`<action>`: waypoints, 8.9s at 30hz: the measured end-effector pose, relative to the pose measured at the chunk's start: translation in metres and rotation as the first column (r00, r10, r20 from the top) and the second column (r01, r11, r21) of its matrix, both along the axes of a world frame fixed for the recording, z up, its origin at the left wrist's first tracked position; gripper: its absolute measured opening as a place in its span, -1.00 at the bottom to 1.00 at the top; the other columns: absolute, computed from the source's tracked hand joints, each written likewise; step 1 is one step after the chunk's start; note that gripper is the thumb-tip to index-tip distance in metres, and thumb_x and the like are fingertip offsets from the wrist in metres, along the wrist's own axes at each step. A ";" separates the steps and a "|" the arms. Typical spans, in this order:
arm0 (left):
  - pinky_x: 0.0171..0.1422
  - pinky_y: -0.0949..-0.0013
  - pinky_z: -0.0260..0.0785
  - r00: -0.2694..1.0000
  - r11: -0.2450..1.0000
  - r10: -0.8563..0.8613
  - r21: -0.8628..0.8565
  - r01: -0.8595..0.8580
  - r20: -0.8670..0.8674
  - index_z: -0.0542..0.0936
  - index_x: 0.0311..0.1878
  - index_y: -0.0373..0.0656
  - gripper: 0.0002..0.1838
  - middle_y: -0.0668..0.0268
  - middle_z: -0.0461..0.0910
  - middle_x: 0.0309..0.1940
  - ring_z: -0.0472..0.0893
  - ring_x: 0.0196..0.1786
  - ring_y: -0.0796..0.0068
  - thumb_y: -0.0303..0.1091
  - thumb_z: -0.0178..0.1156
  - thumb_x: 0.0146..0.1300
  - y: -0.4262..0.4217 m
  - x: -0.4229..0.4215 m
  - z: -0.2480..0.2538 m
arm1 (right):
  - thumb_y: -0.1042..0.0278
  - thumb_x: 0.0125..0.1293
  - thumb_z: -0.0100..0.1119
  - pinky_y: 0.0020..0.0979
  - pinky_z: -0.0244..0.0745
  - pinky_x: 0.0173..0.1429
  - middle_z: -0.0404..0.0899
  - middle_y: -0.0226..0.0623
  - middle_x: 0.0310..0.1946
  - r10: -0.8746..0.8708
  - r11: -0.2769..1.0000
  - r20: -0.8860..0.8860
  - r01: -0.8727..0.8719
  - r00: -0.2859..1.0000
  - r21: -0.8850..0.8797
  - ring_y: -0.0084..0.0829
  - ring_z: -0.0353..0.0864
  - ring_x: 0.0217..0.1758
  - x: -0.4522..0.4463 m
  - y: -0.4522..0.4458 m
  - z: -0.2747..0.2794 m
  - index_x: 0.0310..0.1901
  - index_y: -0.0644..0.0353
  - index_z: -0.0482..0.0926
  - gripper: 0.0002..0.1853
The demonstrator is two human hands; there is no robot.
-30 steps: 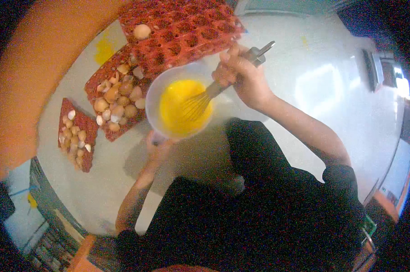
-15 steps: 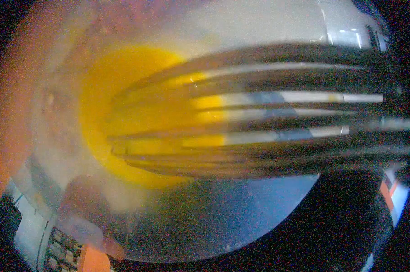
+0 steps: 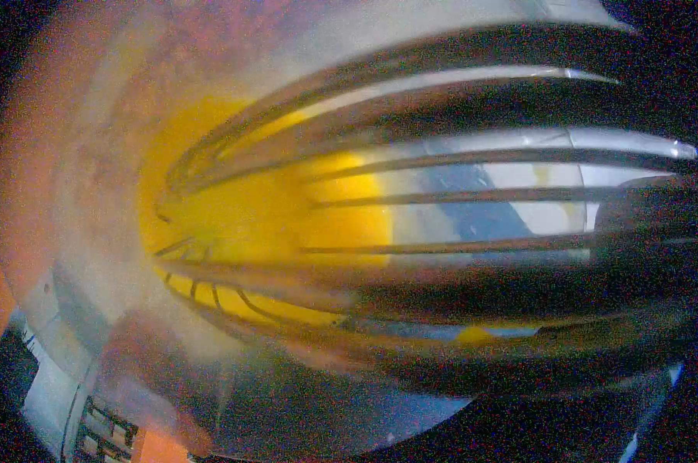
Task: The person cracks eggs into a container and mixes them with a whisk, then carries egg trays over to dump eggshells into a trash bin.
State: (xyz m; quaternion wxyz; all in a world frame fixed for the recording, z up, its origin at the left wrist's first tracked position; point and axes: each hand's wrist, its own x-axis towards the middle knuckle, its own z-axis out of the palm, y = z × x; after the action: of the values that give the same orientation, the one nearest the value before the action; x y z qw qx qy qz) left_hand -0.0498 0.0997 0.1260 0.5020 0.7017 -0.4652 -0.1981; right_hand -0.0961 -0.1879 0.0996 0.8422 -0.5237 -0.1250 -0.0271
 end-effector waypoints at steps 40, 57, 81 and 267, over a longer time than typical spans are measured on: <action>-0.54 0.51 0.27 0.981 0.984 0.160 0.097 -0.150 -0.110 0.49 -0.45 -0.28 -0.41 0.34 0.49 -0.61 0.42 -0.60 0.58 -0.02 0.49 -0.47 0.044 -0.015 -0.022 | 0.41 0.08 0.05 -0.34 0.22 -0.56 0.22 -0.32 -0.80 0.036 0.995 0.031 -0.033 0.999 -0.092 -0.40 0.21 -0.74 0.005 0.018 -0.002 -0.63 0.22 0.27 -0.77; -0.54 0.57 0.23 0.345 0.449 0.851 0.210 -0.868 -0.395 0.51 -0.39 -0.25 -0.54 0.40 0.48 -0.59 0.39 -0.58 0.69 -0.14 0.45 -0.29 -0.003 -0.085 -0.197 | 0.41 0.21 -0.03 -0.52 0.15 -0.50 0.26 -0.40 -0.73 -0.071 0.846 -0.047 0.035 0.996 -0.532 -0.60 0.20 -0.64 0.026 0.072 -0.067 -0.63 0.17 0.25 -0.73; -0.21 0.30 0.33 0.600 0.614 0.782 0.373 -0.696 -0.168 0.52 -0.26 -0.20 -0.48 0.18 0.53 -0.33 0.47 -0.21 0.31 -0.14 0.43 -0.31 0.003 -0.105 -0.240 | 0.25 0.13 0.05 -0.44 0.32 -0.21 0.39 -0.32 -0.38 0.165 0.911 -0.291 -0.259 0.942 -0.322 -0.53 0.39 -0.30 0.080 0.038 -0.117 -0.28 0.20 0.37 -0.78; -0.41 0.49 0.18 0.242 0.956 0.156 -0.085 -0.279 0.958 0.26 -0.10 0.08 -0.68 0.41 0.27 -0.40 0.32 -0.43 0.51 -0.33 0.04 0.05 -0.006 0.081 -0.094 | 0.49 0.03 0.07 -0.29 0.29 0.07 0.38 -0.13 -0.12 0.273 0.511 -0.196 -0.314 0.942 -0.800 -0.17 0.34 0.03 0.067 0.054 -0.055 0.07 0.24 0.26 -0.50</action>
State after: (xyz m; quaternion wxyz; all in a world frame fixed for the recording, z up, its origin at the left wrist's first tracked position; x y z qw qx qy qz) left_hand 0.0308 0.0942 0.0316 0.1069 0.7608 -0.5598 0.3105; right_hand -0.0296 -0.1335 0.0443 0.4956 -0.8261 -0.1908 0.1885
